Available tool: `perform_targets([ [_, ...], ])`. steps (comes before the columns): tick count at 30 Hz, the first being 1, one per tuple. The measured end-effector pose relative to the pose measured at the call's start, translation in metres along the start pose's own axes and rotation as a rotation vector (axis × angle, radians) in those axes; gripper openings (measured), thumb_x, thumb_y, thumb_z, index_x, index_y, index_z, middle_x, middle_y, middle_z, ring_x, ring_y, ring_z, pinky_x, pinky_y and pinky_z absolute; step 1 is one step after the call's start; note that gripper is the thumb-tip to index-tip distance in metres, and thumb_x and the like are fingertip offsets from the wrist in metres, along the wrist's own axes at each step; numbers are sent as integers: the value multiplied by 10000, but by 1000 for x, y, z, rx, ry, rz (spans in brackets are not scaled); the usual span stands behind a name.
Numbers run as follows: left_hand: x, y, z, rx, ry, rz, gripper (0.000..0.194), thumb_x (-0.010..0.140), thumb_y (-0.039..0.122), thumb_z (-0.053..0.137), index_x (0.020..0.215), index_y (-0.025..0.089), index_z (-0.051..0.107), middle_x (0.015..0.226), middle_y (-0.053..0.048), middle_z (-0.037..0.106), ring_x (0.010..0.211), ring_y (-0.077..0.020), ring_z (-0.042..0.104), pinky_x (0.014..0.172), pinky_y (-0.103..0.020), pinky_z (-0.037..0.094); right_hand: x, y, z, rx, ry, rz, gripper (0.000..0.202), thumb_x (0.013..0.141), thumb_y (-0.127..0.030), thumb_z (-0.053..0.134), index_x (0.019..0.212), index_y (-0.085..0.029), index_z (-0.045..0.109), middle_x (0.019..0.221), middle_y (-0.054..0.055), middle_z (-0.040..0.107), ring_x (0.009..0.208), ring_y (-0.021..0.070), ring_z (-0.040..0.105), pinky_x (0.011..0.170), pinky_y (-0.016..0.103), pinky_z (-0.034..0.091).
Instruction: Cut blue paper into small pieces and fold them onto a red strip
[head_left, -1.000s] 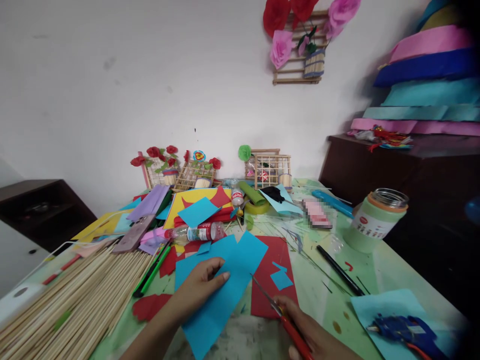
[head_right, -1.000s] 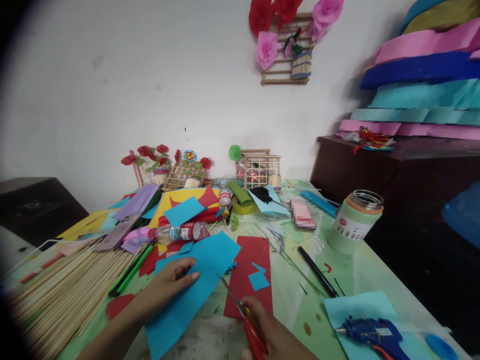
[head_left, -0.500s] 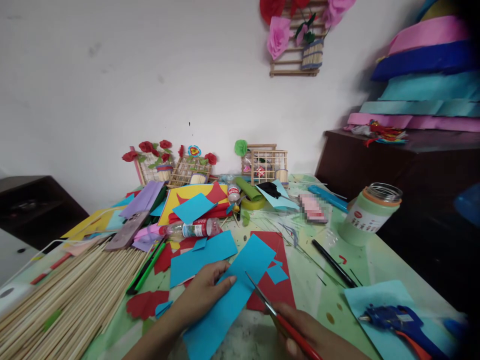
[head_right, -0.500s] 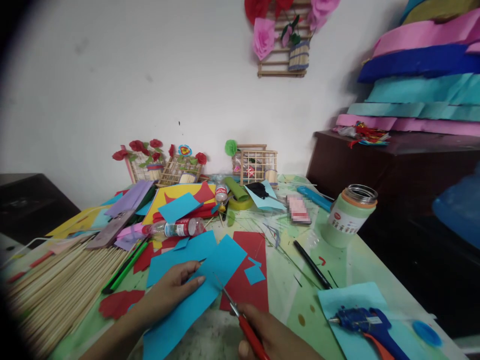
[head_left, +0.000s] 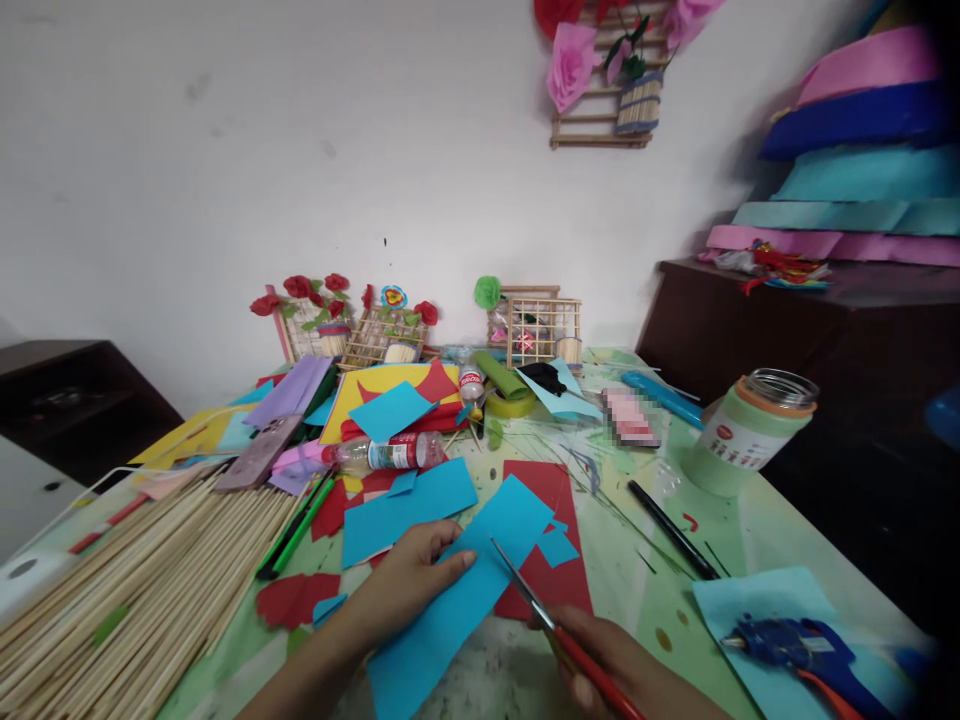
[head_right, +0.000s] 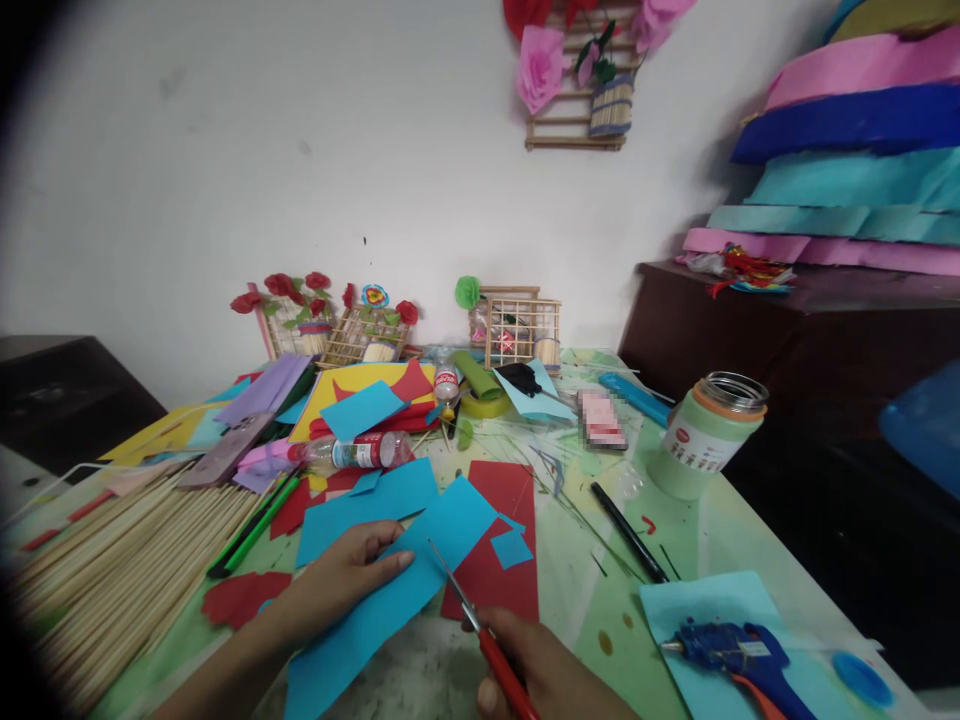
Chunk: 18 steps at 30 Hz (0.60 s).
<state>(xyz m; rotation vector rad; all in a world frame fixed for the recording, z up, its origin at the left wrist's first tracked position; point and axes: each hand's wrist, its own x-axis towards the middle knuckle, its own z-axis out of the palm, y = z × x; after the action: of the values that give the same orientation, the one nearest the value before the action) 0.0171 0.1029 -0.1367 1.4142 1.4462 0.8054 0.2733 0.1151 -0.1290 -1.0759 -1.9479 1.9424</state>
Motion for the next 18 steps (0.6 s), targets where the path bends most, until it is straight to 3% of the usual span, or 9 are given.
perform_targets([
  [7,1,-7,-3,-93,-37,-39,352,738,513,589,795,167,618,714,1,589,652,-160,509,571,-247,372,3,19,1,-6,-26,-11,470,788,-457,571,1215,-264,529,890,34,640,760,173,566,697,282,456],
  [13,4,-13,-5,-312,-101,-124,380,689,516,657,773,154,579,669,19,566,580,-123,489,558,-241,367,8,31,4,61,-14,1,556,763,-468,578,1263,-242,484,934,46,659,817,208,603,730,302,470],
  [18,6,-17,-5,-367,-114,-132,365,688,498,673,760,153,580,646,23,570,546,-104,471,542,-229,355,12,32,9,32,36,9,529,755,-517,555,1209,-247,540,871,40,669,785,218,603,701,311,472],
])
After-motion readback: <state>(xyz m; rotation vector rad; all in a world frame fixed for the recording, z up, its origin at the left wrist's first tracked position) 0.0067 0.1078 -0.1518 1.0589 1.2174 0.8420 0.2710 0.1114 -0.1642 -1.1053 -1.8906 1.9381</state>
